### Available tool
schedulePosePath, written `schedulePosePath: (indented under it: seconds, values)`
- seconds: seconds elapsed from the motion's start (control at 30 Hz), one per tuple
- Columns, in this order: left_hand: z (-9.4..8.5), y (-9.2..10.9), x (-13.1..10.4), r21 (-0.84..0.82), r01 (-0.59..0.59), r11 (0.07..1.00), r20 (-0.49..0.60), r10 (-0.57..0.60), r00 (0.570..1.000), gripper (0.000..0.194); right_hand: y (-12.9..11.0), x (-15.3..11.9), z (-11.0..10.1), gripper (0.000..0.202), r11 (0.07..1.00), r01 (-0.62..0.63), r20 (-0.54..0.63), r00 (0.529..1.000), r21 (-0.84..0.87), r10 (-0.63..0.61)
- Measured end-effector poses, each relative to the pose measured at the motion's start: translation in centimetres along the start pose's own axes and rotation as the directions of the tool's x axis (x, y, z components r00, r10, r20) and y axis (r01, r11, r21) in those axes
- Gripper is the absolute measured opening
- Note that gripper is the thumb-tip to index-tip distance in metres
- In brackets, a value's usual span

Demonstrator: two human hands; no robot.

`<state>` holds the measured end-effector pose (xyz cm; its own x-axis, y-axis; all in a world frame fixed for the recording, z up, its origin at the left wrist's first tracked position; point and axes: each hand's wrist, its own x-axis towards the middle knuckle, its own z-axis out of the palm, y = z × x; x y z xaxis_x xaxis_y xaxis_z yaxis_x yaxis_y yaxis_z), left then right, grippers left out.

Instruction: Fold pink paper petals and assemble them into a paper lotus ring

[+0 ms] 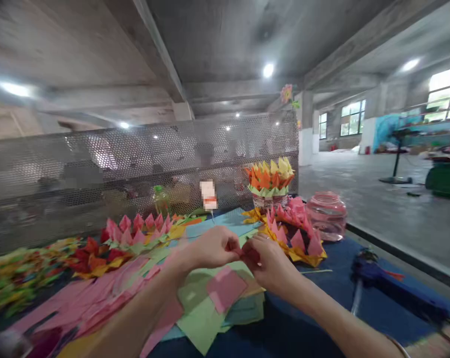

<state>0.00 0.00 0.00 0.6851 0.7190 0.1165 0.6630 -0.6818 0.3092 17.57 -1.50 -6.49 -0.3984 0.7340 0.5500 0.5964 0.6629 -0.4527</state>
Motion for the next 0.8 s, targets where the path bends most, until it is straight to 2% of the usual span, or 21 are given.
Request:
schedulePosePath:
  seconds: [0.13,0.23,0.33,0.4,0.47,0.6,0.67,0.8]
  values:
    - [0.3,-0.3,0.2,0.017,0.05,0.999,-0.014,-0.049,0.999,0.02,0.2,-0.2,0.3,0.011,0.999,-0.034,-0.007,0.999,0.01,0.034]
    - [-0.1,-0.7,0.0,-0.019,0.059,0.998,-0.002,-0.059,0.998,0.02,0.2,0.0,0.4,0.012,0.996,-0.085,-0.005,0.996,0.023,0.085]
    - [-1.2,-1.4,-0.5,-0.093,0.049,0.994,-0.094,-0.058,0.994,0.035,0.3,0.3,0.5,0.011,0.992,-0.112,0.001,0.994,0.059,0.112]
    - [-2.1,-1.8,-1.0,-0.14,0.074,0.987,-0.189,-0.1,0.977,0.035,0.5,0.5,0.7,0.012,0.989,-0.127,0.011,0.992,0.081,0.126]
    - [-2.9,-2.0,-1.7,-0.188,0.132,0.973,-0.292,-0.184,0.939,0.026,1.0,0.6,0.9,0.013,0.984,-0.148,0.026,0.989,0.101,0.146]
    - [-3.3,-2.2,-3.4,-0.219,0.265,0.939,-0.481,-0.34,0.808,0.019,1.9,0.9,1.5,0.014,0.972,-0.182,0.046,0.983,0.15,0.178]
    - [-3.0,-2.5,-4.5,-0.235,0.267,0.934,-0.493,-0.352,0.796,0.019,2.1,1.3,1.5,0.013,0.968,-0.201,0.059,0.979,0.152,0.194]
    - [-2.0,-3.4,-6.6,-0.295,0.309,0.904,-0.403,-0.411,0.818,0.021,2.1,2.8,1.3,0.012,0.971,-0.219,0.053,0.975,0.1,0.215]
